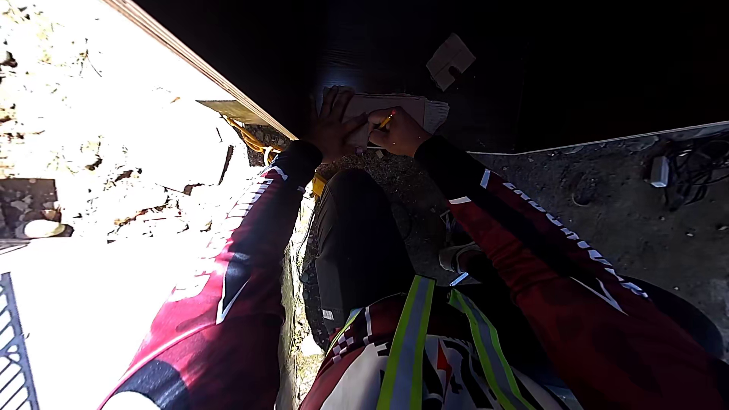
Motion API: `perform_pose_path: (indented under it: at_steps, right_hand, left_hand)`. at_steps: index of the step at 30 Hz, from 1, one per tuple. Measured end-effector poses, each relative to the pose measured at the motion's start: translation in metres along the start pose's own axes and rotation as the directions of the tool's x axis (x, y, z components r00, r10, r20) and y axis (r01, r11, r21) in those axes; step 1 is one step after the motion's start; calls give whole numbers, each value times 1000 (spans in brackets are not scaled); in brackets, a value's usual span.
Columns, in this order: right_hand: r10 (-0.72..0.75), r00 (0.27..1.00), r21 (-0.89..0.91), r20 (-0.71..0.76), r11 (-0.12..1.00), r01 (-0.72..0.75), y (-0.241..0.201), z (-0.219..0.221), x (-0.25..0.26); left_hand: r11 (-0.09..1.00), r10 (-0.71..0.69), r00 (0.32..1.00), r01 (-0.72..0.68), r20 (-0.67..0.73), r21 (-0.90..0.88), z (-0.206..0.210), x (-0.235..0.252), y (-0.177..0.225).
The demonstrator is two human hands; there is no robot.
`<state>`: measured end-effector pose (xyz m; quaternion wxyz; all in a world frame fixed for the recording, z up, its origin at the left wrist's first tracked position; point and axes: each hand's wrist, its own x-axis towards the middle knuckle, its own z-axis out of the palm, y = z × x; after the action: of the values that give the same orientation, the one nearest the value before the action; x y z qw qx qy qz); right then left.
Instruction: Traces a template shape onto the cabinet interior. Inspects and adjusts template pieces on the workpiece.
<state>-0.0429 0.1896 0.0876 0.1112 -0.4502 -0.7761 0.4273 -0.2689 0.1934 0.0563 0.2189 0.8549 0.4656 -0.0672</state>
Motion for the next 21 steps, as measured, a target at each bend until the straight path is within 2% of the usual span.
perform_pose_path:
  at_steps: [3, 5, 10, 13, 21]
  right_hand:
    - [-8, 1000, 8, 26, 1000, 8, 1, 1, -2]
    - [12, 1000, 1, -10, 1000, -12, 0, -2, -2]
    - [79, 997, -133, -25, 988, -82, -6, -18, 13]
    - [73, 997, -213, -4, 974, -72, -8, -26, 22]
    - [125, 992, -268, -19, 955, -125, -5, -34, 15]
  left_hand:
    - [1000, 4, 1000, -4, -2, -12, 1, -1, 1]
    - [1000, 9, 1000, -9, -7, -7, 0, 0, 1]
    - [1000, 8, 1000, -8, -7, -12, 0, -2, 2]
    - [1000, -8, 1000, 8, 2, -9, -1, -2, 3]
    - [1000, -14, 1000, 14, -2, -4, 0, -1, 2]
